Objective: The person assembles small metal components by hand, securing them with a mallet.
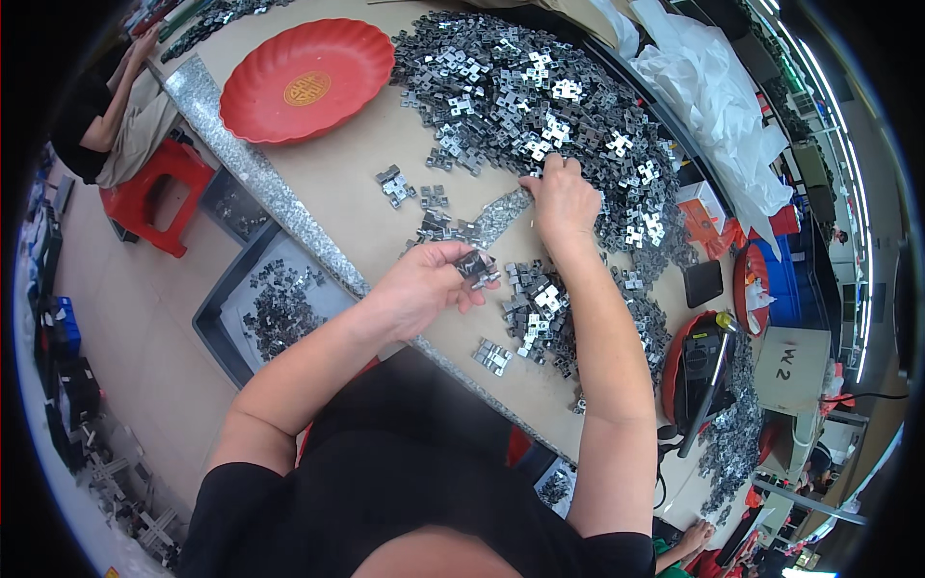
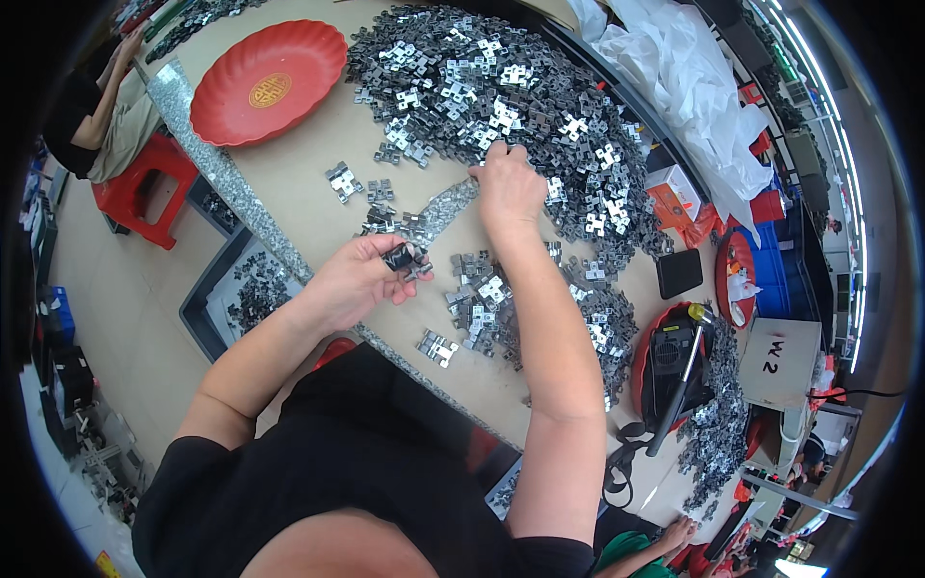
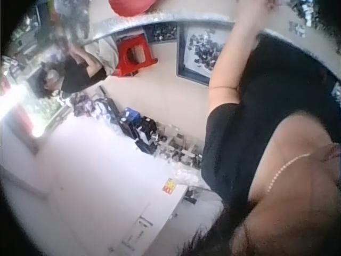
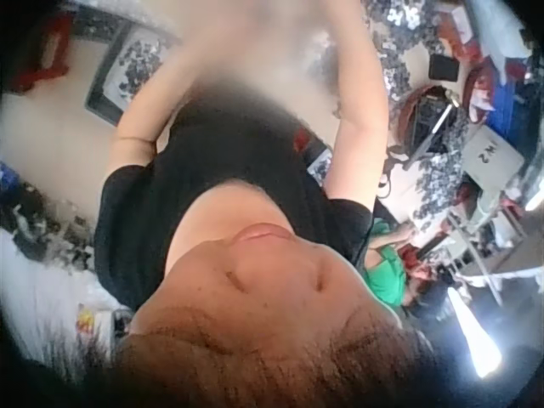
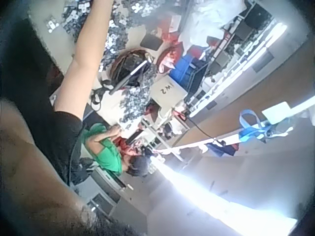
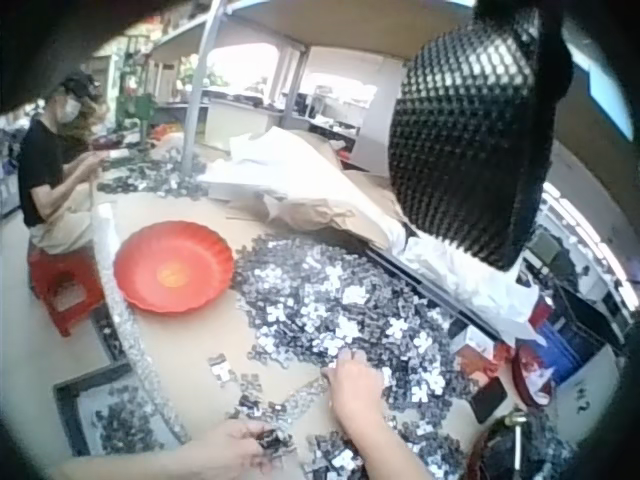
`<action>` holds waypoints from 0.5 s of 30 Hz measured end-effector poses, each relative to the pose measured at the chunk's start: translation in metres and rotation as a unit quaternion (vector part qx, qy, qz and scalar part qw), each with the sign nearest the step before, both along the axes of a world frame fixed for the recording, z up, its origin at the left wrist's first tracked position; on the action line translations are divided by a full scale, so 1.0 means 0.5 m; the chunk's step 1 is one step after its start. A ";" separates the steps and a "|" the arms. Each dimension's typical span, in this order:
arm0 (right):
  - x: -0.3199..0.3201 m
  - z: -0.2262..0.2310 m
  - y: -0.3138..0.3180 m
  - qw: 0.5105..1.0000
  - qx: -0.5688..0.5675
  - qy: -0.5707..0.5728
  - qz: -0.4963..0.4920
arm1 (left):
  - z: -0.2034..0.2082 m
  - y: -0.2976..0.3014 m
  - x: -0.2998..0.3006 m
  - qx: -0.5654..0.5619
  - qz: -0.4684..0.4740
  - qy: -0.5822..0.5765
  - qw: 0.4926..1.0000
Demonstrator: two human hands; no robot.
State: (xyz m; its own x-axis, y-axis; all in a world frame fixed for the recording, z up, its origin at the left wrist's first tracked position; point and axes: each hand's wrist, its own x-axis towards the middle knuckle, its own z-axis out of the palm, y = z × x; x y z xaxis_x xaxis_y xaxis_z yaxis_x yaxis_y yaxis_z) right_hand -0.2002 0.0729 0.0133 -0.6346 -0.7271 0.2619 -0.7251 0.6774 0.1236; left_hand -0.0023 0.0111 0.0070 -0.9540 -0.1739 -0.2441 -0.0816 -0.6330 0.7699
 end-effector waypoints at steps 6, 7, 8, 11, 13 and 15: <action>-0.031 -0.013 0.030 0.989 -0.010 0.060 0.136 | -0.003 -0.007 -0.009 0.202 0.022 -0.028 0.979; -0.037 -0.014 0.034 0.987 -0.015 0.053 0.152 | -0.001 -0.005 -0.009 0.207 0.026 -0.020 0.978; -0.035 -0.009 0.034 0.985 -0.020 0.047 0.167 | -0.001 -0.004 -0.009 0.211 0.031 -0.011 0.977; -0.013 0.000 0.039 0.978 -0.118 -0.021 0.174 | -0.002 0.003 -0.009 0.209 0.049 -0.014 0.977; -0.010 -0.001 0.041 0.971 -0.152 -0.142 0.116 | -0.008 -0.002 -0.009 0.202 0.055 -0.014 0.978; -0.007 0.000 0.047 0.947 -0.182 -0.260 0.053 | -0.008 -0.006 -0.008 0.196 0.059 -0.016 0.979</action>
